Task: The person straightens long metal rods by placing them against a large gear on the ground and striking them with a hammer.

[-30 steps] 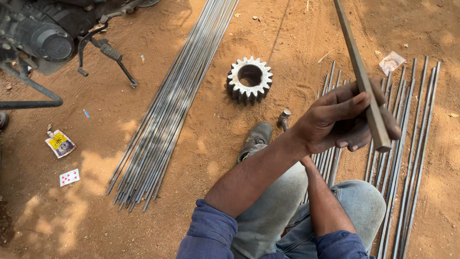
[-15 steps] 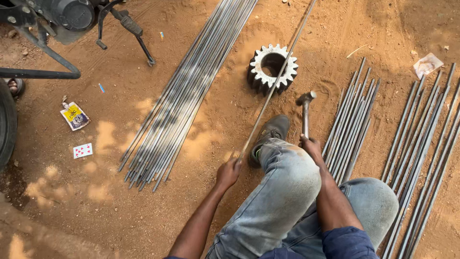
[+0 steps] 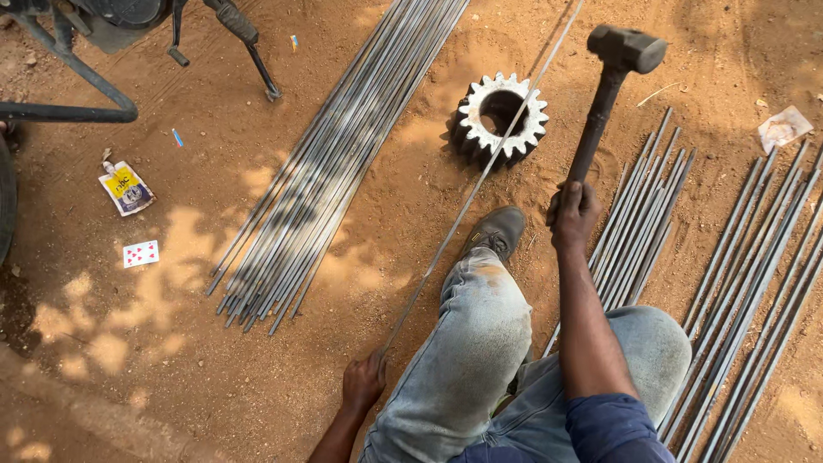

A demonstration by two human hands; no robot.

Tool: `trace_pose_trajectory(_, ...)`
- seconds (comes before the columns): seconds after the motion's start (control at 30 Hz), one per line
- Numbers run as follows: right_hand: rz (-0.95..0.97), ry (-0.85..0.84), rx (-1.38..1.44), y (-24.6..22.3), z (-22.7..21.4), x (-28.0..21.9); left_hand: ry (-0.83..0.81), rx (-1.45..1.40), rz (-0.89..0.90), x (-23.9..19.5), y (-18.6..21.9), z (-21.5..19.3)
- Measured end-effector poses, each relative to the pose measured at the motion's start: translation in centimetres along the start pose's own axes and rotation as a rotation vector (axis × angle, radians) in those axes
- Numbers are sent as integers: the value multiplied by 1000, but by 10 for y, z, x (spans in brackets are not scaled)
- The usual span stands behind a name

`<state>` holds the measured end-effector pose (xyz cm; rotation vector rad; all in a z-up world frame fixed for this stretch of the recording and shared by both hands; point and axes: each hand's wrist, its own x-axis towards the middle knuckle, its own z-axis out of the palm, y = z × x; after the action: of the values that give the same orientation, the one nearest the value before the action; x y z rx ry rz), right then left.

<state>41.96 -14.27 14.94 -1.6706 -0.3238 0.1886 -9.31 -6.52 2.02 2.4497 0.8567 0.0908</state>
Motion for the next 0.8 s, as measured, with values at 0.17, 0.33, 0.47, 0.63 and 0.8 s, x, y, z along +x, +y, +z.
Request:
trace_pose_trajectory(0.17,86,-45,-97,35,13,27,71,18,39,-4,-6,1)
trace_pose_trajectory(0.33,432,-108,-497,78,6,14,72,13,-5,-4,-7,5)
trace_pose_trajectory(0.47,530,-86,-490,92,-2,12,-112,-15,-155,10,-5,14)
trace_pose_trajectory(0.63,622,-121,-552,81,-10,2,-139,-158,-237,86,13,41)
trace_pose_trajectory(0.8,700,-197,-524,65,-11,2,-66,-461,-171,244,85,49)
